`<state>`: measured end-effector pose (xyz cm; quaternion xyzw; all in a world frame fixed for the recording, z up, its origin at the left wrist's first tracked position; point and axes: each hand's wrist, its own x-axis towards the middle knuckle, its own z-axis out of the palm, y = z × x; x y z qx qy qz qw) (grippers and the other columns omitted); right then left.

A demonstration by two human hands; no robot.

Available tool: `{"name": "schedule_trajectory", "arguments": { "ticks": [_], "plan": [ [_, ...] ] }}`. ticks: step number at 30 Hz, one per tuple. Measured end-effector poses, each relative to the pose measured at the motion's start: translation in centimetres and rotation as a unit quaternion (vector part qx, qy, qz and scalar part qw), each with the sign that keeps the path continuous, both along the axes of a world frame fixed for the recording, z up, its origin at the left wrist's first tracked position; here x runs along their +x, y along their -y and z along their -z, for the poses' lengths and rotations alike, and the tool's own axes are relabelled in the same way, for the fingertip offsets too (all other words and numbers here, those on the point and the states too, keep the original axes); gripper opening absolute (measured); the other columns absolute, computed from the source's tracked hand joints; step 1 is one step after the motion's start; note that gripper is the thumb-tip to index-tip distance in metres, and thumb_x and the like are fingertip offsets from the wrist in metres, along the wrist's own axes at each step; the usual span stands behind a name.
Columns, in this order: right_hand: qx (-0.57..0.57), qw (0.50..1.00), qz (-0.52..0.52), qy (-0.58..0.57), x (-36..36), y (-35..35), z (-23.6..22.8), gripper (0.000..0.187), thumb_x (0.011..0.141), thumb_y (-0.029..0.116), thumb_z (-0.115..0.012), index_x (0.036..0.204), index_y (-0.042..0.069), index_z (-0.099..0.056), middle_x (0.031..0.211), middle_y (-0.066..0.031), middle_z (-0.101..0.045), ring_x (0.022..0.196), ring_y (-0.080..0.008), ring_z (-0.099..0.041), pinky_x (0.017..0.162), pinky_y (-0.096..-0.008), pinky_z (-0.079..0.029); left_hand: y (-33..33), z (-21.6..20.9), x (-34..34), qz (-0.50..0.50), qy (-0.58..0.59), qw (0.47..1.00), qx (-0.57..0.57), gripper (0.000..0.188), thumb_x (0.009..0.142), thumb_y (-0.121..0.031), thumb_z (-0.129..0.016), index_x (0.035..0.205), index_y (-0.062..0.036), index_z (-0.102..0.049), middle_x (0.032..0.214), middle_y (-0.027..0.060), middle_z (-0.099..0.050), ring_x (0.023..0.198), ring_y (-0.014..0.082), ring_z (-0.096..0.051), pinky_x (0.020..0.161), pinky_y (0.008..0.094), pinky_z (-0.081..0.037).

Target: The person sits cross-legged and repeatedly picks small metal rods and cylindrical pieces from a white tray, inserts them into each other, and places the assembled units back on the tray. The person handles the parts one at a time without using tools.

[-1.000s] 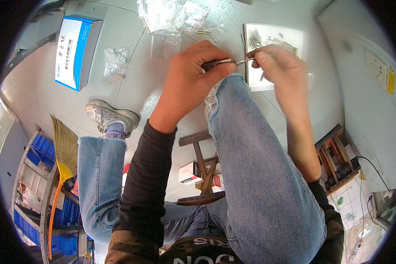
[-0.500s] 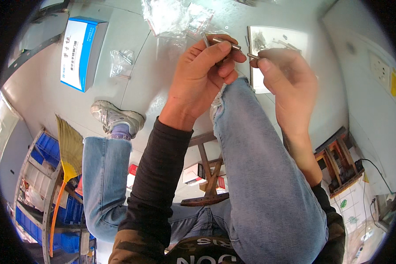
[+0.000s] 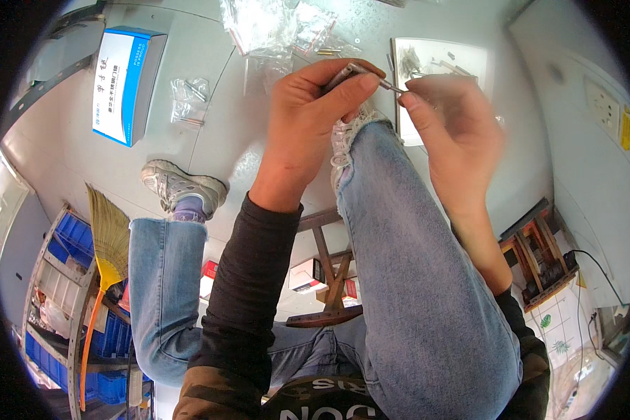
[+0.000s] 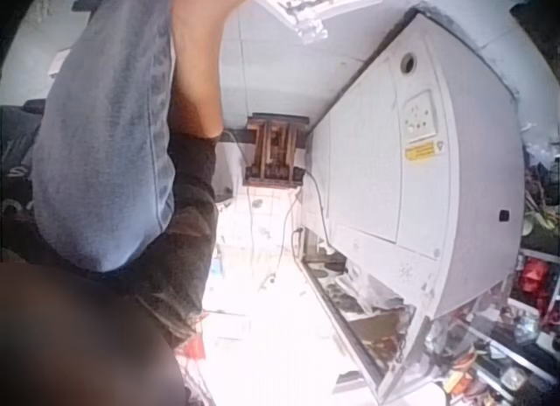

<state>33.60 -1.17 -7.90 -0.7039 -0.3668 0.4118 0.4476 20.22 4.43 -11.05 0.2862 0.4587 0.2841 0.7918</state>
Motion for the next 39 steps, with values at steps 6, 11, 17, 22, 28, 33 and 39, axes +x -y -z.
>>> {"name": "schedule_trajectory", "arguments": {
  "ticks": [6,11,17,22,28,33,39],
  "plan": [
    [-0.1,0.971,0.032,-0.217,-0.7,2.2,2.3,0.015,0.083,0.008,-0.055,0.095,0.001,-0.054,0.072,-0.0023,-0.059,0.065,-0.0054,-0.051,0.058,-0.0185,-0.038,2.1,2.4,-0.9,-0.044,-0.031,0.996,-0.07,0.016,0.078,-0.011,-0.062,0.087,0.002,-0.063,0.066,-0.0022,-0.054,0.057,0.0039,-0.043,0.052,0.0169,-0.033],
    [-0.177,0.966,0.102,-0.159,0.1,5.0,7.4,0.015,0.084,0.013,-0.054,0.094,0.002,-0.055,0.069,-0.0022,-0.058,0.056,-0.004,-0.046,0.051,-0.0177,-0.035,3.4,9.2,0.0,0.109,-0.205,0.973,-0.003,0.02,0.073,-0.016,-0.064,0.082,0.0031,-0.063,0.067,0.0062,-0.058,0.059,0.0116,-0.051,0.056,0.0254,-0.041],
    [-0.206,0.952,0.151,-0.171,2.0,6.9,10.9,0.017,0.085,0.014,-0.053,0.096,0.001,-0.053,0.065,-0.002,-0.053,0.046,-0.0019,-0.034,0.041,-0.0162,-0.026,3.6,15.3,4.3,0.239,-0.364,0.884,0.168,0.03,0.073,-0.027,-0.062,0.084,0.0014,-0.065,0.083,0.0176,-0.062,0.076,0.0323,-0.059,0.07,0.0358,-0.045],
    [-0.214,0.946,0.164,-0.183,2.3,6.7,10.8,0.015,0.085,0.014,-0.052,0.094,0.002,-0.054,0.064,-0.0013,-0.053,0.048,-0.0021,-0.035,0.042,-0.0168,-0.027,2.7,14.2,2.9,0.214,-0.319,0.906,0.178,0.027,0.077,-0.023,-0.059,0.086,0.0021,-0.064,0.08,0.013,-0.063,0.075,0.0217,-0.059,0.068,0.0308,-0.044],
    [-0.144,0.93,0.134,-0.31,0.6,5.0,9.2,0.02,0.087,0.015,-0.051,0.1,0.001,-0.05,0.063,0.0005,-0.051,0.048,-0.002,-0.033,0.044,-0.0162,-0.025,4.0,7.3,1.3,0.135,-0.106,0.985,0.004,0.023,0.084,-0.017,-0.053,0.096,0.0017,-0.061,0.081,0.0032,-0.06,0.076,0.0077,-0.052,0.068,0.0217,-0.042],
    [-0.13,0.928,0.11,-0.333,0.2,3.4,7.4,0.021,0.087,0.015,-0.051,0.101,0.0,-0.049,0.067,-0.0012,-0.054,0.049,-0.0023,-0.034,0.045,-0.016,-0.025,3.3,5.1,1.5,0.084,-0.082,0.993,-0.013,0.022,0.083,-0.013,-0.056,0.097,0.004,-0.059,0.077,0.0028,-0.059,0.067,0.0073,-0.051,0.063,0.0206,-0.042],
    [-0.129,0.913,0.154,-0.355,0.2,2.3,5.7,0.018,0.082,0.012,-0.058,0.096,0.001,-0.056,0.068,-0.0021,-0.057,0.05,-0.0022,-0.037,0.044,-0.0174,-0.028,2.0,4.6,1.2,0.059,0.006,0.998,-0.026,0.021,0.085,-0.012,-0.052,0.099,0.0008,-0.059,0.076,0.0001,-0.055,0.067,0.0059,-0.048,0.061,0.0183,-0.04]
  ]
}}
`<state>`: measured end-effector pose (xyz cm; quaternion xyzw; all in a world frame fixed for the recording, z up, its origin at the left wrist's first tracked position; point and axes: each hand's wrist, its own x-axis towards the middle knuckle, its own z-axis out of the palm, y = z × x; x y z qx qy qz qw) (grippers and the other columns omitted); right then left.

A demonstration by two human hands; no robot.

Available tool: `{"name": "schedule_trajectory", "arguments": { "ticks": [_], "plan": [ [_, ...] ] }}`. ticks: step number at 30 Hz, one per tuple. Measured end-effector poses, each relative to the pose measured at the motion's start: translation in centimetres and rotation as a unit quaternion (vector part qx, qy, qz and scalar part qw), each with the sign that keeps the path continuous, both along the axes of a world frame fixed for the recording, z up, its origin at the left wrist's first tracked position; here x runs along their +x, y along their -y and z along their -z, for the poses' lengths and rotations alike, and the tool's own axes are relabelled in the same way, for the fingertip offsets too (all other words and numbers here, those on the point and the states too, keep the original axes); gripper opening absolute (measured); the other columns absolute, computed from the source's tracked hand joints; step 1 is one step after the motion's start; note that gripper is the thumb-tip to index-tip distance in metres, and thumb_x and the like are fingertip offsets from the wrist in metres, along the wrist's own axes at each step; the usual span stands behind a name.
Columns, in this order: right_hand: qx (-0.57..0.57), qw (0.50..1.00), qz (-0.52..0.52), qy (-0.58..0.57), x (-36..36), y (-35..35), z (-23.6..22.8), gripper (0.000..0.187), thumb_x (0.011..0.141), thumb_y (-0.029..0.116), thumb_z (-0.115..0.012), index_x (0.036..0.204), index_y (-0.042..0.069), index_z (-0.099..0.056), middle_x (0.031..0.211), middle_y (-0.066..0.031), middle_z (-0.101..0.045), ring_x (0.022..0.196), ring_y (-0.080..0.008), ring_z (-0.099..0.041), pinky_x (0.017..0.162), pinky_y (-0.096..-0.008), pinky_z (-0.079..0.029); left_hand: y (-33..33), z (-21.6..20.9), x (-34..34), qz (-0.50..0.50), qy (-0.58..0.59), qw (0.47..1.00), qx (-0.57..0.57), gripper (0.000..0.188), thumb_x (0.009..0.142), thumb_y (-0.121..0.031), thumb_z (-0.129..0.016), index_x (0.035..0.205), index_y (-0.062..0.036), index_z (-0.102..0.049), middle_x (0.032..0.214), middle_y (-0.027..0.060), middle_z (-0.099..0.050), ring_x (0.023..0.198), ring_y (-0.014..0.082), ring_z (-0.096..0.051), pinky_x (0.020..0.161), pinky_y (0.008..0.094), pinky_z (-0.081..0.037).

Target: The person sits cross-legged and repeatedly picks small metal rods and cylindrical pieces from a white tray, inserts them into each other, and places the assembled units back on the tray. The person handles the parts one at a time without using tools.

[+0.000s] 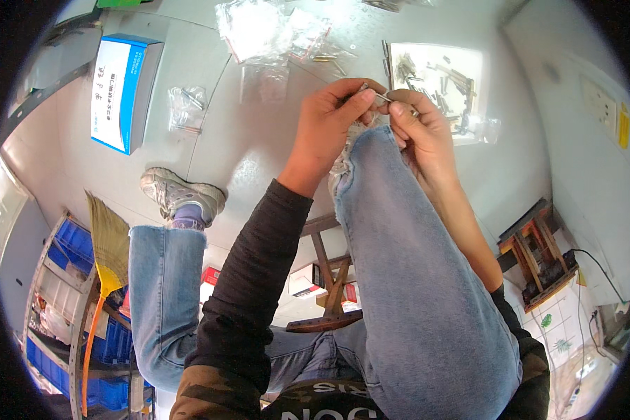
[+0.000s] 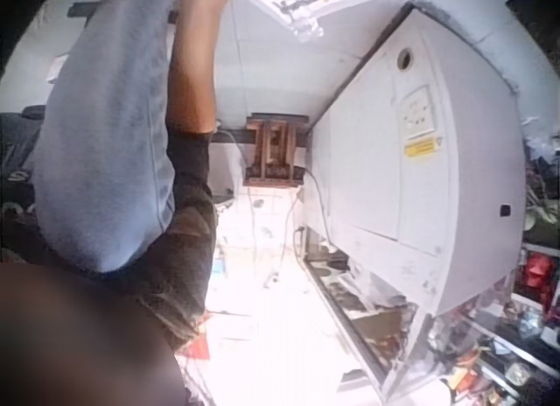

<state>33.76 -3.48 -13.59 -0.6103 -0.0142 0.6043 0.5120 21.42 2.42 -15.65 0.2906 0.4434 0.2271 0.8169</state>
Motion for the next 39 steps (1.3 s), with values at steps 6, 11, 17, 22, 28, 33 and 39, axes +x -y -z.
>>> {"name": "schedule_trajectory", "arguments": {
  "ticks": [6,11,17,22,28,33,39],
  "plan": [
    [0.095,0.948,-0.095,0.29,1.1,-1.1,-2.9,0.014,0.08,0.009,-0.061,0.089,-0.001,-0.061,0.077,-0.0054,-0.063,0.06,-0.0037,-0.047,0.055,-0.0167,-0.038,-0.6,-1.6,-0.5,0.072,-0.068,0.983,0.156,0.021,0.081,-0.007,-0.056,0.1,-0.0019,-0.062,0.078,-0.0004,-0.054,0.068,0.0065,-0.048,0.061,0.0186,-0.039],
    [0.068,0.922,-0.162,0.344,0.9,-1.6,-4.6,0.014,0.08,0.009,-0.06,0.09,-0.001,-0.061,0.08,-0.0058,-0.063,0.071,-0.0098,-0.054,0.063,-0.0208,-0.042,-0.8,-2.3,-0.9,0.084,-0.078,0.967,0.227,0.021,0.079,-0.007,-0.058,0.099,-0.0022,-0.062,0.079,0.0001,-0.054,0.071,0.007,-0.049,0.062,0.0191,-0.04],
    [0.05,0.901,-0.213,0.374,1.2,-1.6,-4.8,0.014,0.08,0.007,-0.059,0.09,-0.003,-0.06,0.082,-0.0065,-0.062,0.077,-0.0122,-0.057,0.069,-0.0232,-0.043,-1.0,-2.5,-0.7,0.092,-0.11,0.949,0.283,0.018,0.077,-0.007,-0.06,0.094,-0.0033,-0.064,0.074,0.0037,-0.053,0.064,0.0105,-0.048,0.057,0.0219,-0.039],
    [0.102,0.863,-0.209,0.449,1.5,-1.4,-4.0,0.011,0.076,0.012,-0.063,0.081,0.002,-0.064,0.07,-0.0044,-0.062,0.058,-0.008,-0.052,0.053,-0.0212,-0.041,-1.2,-2.8,-0.4,0.111,-0.142,0.921,0.345,0.015,0.075,-0.007,-0.06,0.089,-0.0036,-0.064,0.07,0.006,-0.053,0.059,0.0153,-0.05,0.054,0.0255,-0.04],
    [0.045,0.849,-0.238,0.47,1.6,-1.4,-4.1,0.014,0.077,0.014,-0.063,0.076,0.001,-0.062,0.064,-0.0064,-0.059,0.056,-0.0106,-0.053,0.051,-0.024,-0.041,-1.1,-2.7,-0.2,0.116,-0.172,0.891,0.403,0.014,0.074,-0.009,-0.061,0.087,-0.0036,-0.064,0.068,0.0057,-0.051,0.061,0.0174,-0.051,0.056,0.0275,-0.041],
    [0.107,0.799,-0.279,0.521,2.9,-2.0,-4.7,0.016,0.078,0.016,-0.062,0.077,0.0,-0.061,0.064,-0.0067,-0.057,0.059,-0.0116,-0.053,0.054,-0.0234,-0.041,-1.6,-2.1,0.3,0.124,-0.161,0.867,0.455,0.018,0.075,-0.019,-0.063,0.084,-0.0038,-0.065,0.067,0.0065,-0.047,0.06,0.0185,-0.048,0.056,0.0292,-0.04],
    [0.12,0.796,-0.381,0.455,5.2,-3.3,-5.4,0.017,0.079,0.016,-0.06,0.079,-0.001,-0.059,0.064,-0.0046,-0.055,0.059,-0.0103,-0.05,0.054,-0.0232,-0.039,-2.3,-2.3,0.4,0.261,-0.035,0.937,0.232,0.02,0.083,-0.021,-0.056,0.082,-0.0025,-0.064,0.067,-0.0004,-0.051,0.065,0.0077,-0.045,0.058,0.0237,-0.036]
  ]
}}
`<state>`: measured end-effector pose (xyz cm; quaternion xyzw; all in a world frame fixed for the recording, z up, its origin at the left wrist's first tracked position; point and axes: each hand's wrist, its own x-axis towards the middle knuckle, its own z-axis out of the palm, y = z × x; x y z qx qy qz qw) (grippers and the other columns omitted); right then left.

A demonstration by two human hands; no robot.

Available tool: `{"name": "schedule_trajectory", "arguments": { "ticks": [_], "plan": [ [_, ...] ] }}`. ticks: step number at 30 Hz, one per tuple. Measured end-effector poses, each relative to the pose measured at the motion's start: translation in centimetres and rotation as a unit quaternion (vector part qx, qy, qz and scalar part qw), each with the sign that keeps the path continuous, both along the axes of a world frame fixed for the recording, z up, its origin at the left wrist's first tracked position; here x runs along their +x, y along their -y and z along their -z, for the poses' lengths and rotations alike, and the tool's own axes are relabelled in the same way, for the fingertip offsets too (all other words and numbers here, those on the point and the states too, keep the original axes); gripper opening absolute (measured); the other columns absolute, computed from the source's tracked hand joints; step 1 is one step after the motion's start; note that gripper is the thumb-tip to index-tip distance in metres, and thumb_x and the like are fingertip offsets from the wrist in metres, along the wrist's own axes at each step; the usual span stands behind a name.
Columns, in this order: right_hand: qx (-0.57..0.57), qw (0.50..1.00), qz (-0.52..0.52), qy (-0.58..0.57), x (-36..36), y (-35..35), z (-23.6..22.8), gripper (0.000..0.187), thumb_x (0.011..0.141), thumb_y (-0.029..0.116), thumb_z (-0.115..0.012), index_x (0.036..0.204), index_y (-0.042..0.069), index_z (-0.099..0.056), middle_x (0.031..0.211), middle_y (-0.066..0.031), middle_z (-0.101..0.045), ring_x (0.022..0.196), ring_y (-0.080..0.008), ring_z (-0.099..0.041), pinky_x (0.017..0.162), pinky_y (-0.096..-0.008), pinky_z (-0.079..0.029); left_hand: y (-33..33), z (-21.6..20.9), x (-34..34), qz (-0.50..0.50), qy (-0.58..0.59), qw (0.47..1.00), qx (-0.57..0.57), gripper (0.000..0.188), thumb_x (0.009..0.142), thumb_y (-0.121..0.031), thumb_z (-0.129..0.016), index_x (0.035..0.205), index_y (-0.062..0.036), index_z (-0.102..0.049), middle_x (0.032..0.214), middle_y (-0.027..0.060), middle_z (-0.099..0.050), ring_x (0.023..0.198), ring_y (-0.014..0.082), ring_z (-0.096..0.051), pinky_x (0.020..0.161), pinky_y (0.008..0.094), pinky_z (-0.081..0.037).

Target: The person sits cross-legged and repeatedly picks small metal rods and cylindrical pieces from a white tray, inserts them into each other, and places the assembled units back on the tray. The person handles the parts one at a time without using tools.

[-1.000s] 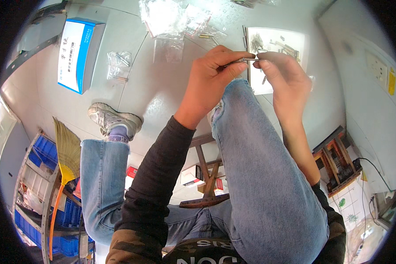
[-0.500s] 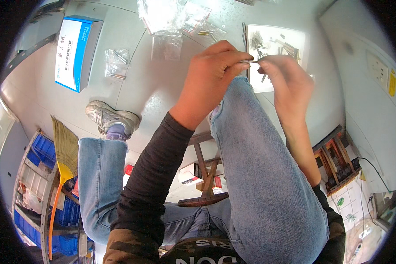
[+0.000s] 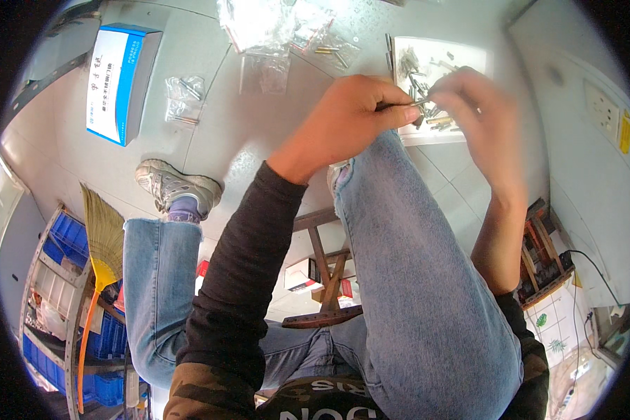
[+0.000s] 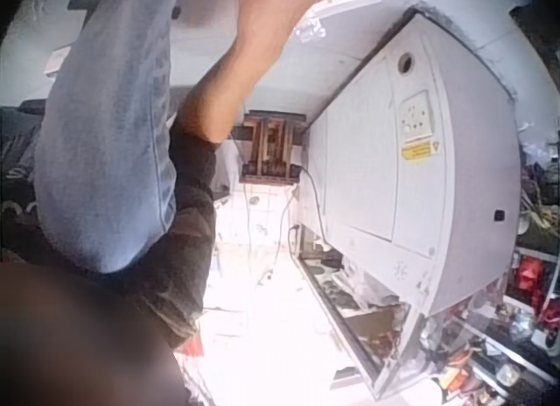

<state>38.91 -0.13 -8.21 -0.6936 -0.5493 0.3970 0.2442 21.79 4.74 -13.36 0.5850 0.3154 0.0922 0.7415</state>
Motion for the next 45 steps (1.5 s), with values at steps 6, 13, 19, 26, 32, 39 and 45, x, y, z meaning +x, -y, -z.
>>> {"name": "schedule_trajectory", "arguments": {
  "ticks": [6,13,19,26,32,39,45],
  "plan": [
    [-0.022,0.997,-0.021,-0.07,1.0,0.0,0.2,0.016,0.08,0.016,-0.06,0.079,-0.001,-0.058,0.065,-0.0008,-0.054,0.06,-0.0074,-0.048,0.053,-0.023,-0.038,-1.4,-0.3,-0.5,0.084,0.07,0.992,-0.066,0.026,0.086,-0.024,-0.052,0.079,-0.0016,-0.062,0.07,0.0002,-0.056,0.069,0.0079,-0.049,0.065,0.0214,-0.039],
    [-0.058,0.968,0.109,-0.219,2.8,-0.7,0.5,0.016,0.081,0.017,-0.059,0.083,0.001,-0.06,0.069,0.001,-0.057,0.059,-0.0031,-0.046,0.052,-0.0166,-0.036,-2.1,0.5,-2.6,-0.015,0.127,0.946,-0.296,0.027,0.086,-0.026,-0.053,0.092,0.0008,-0.058,0.078,0.0027,-0.057,0.066,0.0075,-0.046,0.066,0.0218,-0.04],
    [0.022,0.94,0.244,-0.237,-3.1,0.5,0.3,0.014,0.073,0.004,-0.067,0.086,0.0,-0.064,0.067,0.0046,-0.055,0.053,0.0002,-0.036,0.046,-0.0147,-0.026,-0.2,0.3,-1.7,-0.224,0.266,0.821,-0.453,0.036,0.086,-0.022,-0.052,0.109,0.0054,-0.048,0.082,0.005,-0.058,0.058,0.0055,-0.036,0.058,0.0199,-0.034],
    [0.102,0.946,0.274,-0.142,-4.0,0.5,-0.7,0.013,0.072,0.006,-0.068,0.083,0.002,-0.064,0.067,0.0054,-0.053,0.054,-0.001,-0.034,0.047,-0.0161,-0.025,0.6,0.1,-0.5,-0.23,0.355,0.758,-0.496,0.031,0.089,-0.015,-0.046,0.11,0.0062,-0.05,0.09,0.0102,-0.059,0.06,0.0053,-0.037,0.06,0.0195,-0.036],
    [0.091,0.963,0.235,-0.099,-4.1,0.8,-1.1,0.012,0.072,0.006,-0.068,0.082,0.002,-0.064,0.071,0.0026,-0.057,0.056,-0.0017,-0.037,0.049,-0.0163,-0.027,0.0,-0.2,-0.9,-0.221,0.334,0.794,-0.458,0.031,0.089,-0.016,-0.047,0.111,0.0052,-0.051,0.09,0.0107,-0.059,0.06,0.0055,-0.037,0.06,0.019,-0.035],
    [0.129,0.957,0.245,-0.086,-3.9,0.9,-0.6,0.011,0.072,0.007,-0.067,0.081,0.003,-0.064,0.073,0.001,-0.059,0.056,-0.0033,-0.041,0.049,-0.017,-0.031,-0.2,-0.6,-0.9,-0.24,0.255,0.832,-0.43,0.034,0.087,-0.02,-0.051,0.11,0.0049,-0.049,0.083,0.0053,-0.059,0.058,0.0053,-0.036,0.06,0.0208,-0.034],
    [0.156,0.971,0.181,-0.005,-4.0,1.1,-0.5,0.009,0.071,0.006,-0.067,0.08,0.004,-0.064,0.075,-0.0034,-0.061,0.055,-0.0071,-0.047,0.047,-0.0186,-0.035,-0.1,-0.4,-1.3,-0.246,0.225,0.862,-0.383,0.03,0.087,-0.019,-0.05,0.107,0.0037,-0.053,0.086,0.0089,-0.061,0.059,0.0053,-0.038,0.06,0.0205,-0.036]
  ]
}}
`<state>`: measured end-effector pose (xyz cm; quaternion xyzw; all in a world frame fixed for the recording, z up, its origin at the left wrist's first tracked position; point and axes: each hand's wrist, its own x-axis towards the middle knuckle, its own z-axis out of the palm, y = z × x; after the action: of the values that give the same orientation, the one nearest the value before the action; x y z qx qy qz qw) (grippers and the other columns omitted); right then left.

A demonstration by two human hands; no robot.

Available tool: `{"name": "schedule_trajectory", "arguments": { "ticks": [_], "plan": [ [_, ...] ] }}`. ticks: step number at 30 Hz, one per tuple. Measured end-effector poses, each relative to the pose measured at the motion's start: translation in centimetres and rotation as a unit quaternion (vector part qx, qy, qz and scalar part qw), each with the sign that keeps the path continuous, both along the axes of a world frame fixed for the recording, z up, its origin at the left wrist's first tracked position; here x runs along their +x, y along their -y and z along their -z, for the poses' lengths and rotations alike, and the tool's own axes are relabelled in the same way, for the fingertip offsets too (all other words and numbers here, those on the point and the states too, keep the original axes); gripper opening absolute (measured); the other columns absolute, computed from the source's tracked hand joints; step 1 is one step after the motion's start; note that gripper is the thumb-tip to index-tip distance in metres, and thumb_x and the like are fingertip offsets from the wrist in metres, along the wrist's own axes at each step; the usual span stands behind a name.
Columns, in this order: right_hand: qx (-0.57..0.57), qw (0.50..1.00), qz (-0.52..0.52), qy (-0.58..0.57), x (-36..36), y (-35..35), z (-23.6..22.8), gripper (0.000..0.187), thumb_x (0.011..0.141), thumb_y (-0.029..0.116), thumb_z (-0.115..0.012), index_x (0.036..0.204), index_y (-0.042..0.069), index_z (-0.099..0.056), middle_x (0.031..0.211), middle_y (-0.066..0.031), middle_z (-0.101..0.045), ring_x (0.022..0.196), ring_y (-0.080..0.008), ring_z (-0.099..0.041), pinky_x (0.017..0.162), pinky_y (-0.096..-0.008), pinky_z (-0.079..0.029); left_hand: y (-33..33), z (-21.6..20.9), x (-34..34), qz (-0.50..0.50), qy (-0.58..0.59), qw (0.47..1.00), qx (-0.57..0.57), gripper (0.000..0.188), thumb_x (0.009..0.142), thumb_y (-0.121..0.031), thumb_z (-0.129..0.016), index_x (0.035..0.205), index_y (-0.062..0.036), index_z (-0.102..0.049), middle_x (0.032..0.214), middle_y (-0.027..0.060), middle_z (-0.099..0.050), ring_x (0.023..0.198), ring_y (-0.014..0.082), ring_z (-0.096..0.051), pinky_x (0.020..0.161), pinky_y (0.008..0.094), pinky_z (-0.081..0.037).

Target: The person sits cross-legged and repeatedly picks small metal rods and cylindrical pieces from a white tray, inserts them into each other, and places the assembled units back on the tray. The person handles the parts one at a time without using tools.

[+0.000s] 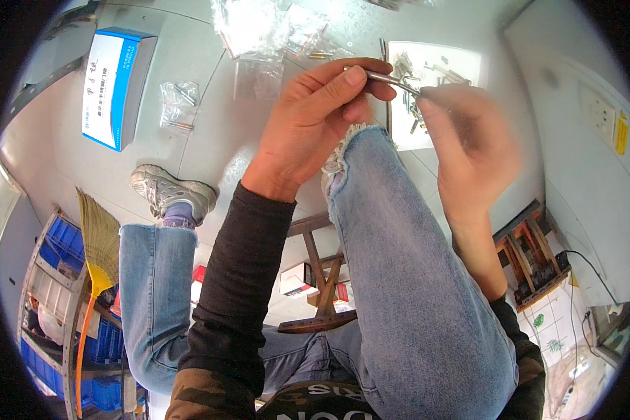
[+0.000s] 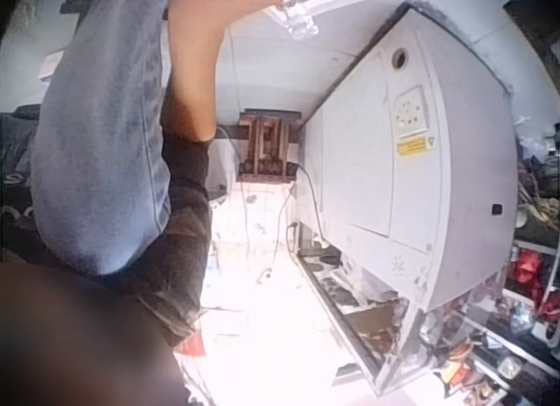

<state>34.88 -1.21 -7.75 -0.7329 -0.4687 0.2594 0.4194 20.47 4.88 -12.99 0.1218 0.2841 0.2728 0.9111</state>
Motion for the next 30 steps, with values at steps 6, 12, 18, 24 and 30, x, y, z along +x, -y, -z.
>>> {"name": "schedule_trajectory", "arguments": {
  "ticks": [6,12,18,24,30],
  "plan": [
    [0.007,0.999,-0.016,0.042,-0.1,0.1,0.1,0.009,0.072,0.006,-0.066,0.08,0.005,-0.064,0.076,-0.0046,-0.061,0.056,-0.0084,-0.05,0.046,-0.0192,-0.036,0.0,-0.2,-0.1,0.012,-0.086,0.995,0.042,0.024,0.087,-0.017,-0.05,0.1,0.0012,-0.059,0.082,0.0092,-0.062,0.058,0.0048,-0.039,0.057,0.018,-0.037],
    [-0.067,0.997,0.009,-0.03,-0.3,0.6,0.2,0.008,0.073,0.007,-0.065,0.081,0.004,-0.064,0.072,-0.0018,-0.06,0.057,-0.0053,-0.049,0.048,-0.019,-0.037,0.3,-0.1,0.0,0.008,-0.133,0.988,0.073,0.022,0.086,-0.017,-0.051,0.096,0.0006,-0.061,0.079,0.0086,-0.063,0.058,0.0042,-0.04,0.057,0.0172,-0.037],
    [-0.192,0.957,0.061,-0.211,-0.9,1.8,1.6,0.01,0.078,0.009,-0.062,0.082,0.001,-0.062,0.068,-0.0021,-0.059,0.058,-0.0051,-0.048,0.052,-0.0196,-0.038,1.0,-0.1,-0.4,0.046,-0.233,0.958,0.162,0.02,0.085,-0.015,-0.053,0.094,0.0011,-0.062,0.077,0.0068,-0.063,0.059,0.0036,-0.042,0.056,0.0176,-0.036],
    [-0.192,0.952,0.06,-0.231,-1.8,3.1,3.0,0.011,0.078,0.009,-0.061,0.081,-0.001,-0.059,0.067,-0.0033,-0.059,0.056,-0.0065,-0.049,0.051,-0.0218,-0.041,2.4,0.3,-0.4,0.033,-0.306,0.939,0.152,0.018,0.083,-0.014,-0.056,0.088,0.0014,-0.063,0.068,0.0035,-0.062,0.056,0.0035,-0.042,0.053,0.0172,-0.035],
    [-0.184,0.98,0.03,-0.066,-1.8,3.4,3.8,0.011,0.076,0.01,-0.063,0.081,0.001,-0.059,0.064,-0.0053,-0.059,0.053,-0.0097,-0.053,0.049,-0.0217,-0.042,3.2,1.1,0.4,-0.01,-0.325,0.942,0.088,0.019,0.081,-0.016,-0.059,0.084,0.0016,-0.064,0.068,0.0034,-0.062,0.055,0.0035,-0.041,0.051,0.0169,-0.033]
  ]
}}
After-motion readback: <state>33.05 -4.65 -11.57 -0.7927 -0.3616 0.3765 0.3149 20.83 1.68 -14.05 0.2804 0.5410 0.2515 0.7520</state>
